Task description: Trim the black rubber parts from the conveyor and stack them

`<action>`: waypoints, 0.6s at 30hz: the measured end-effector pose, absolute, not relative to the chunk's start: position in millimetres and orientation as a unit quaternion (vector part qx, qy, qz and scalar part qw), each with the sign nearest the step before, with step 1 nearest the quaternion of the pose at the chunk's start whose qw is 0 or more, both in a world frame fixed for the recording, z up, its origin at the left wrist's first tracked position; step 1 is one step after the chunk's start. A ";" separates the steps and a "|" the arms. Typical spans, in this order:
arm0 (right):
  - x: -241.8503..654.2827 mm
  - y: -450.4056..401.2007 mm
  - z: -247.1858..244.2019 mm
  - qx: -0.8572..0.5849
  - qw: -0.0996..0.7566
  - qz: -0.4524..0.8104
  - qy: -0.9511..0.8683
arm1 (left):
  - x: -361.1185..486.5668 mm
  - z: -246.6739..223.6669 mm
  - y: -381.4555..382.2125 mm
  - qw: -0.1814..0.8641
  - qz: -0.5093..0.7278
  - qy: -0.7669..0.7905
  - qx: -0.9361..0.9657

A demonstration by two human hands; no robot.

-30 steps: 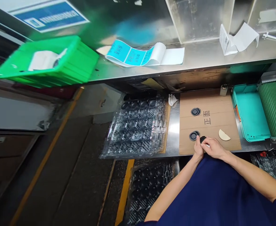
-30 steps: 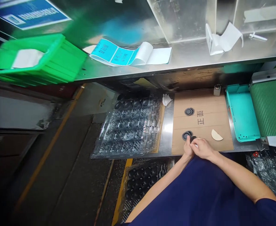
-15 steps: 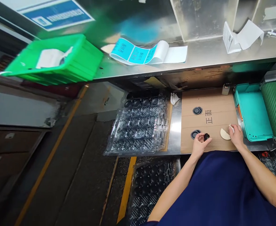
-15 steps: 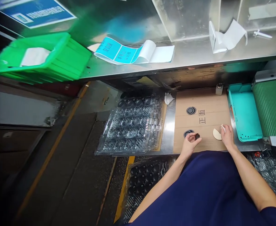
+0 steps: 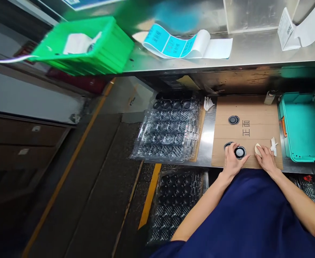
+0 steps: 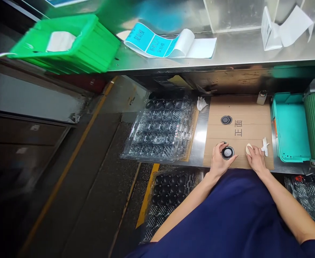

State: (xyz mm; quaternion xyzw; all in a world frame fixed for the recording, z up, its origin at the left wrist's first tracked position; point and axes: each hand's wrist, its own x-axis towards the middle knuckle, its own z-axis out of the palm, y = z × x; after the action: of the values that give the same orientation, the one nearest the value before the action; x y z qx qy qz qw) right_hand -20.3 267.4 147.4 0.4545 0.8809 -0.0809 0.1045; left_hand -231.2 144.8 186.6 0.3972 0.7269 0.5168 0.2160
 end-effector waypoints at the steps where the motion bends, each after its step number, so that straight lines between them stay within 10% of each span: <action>1: -23.0 268.5 149.2 0.455 0.076 -0.077 0.884 | -231.4 184.9 143.6 0.219 0.516 0.727 0.395; 18: -10.0 266.9 130.8 0.474 0.088 -0.118 0.868 | -282.9 81.9 142.2 0.355 0.308 0.826 0.310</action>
State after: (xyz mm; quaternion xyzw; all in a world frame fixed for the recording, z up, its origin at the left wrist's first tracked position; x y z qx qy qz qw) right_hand -10.0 266.9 130.8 0.4742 0.8679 -0.1181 0.0884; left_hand -282.9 142.2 81.9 0.3097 0.8264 0.3081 0.3553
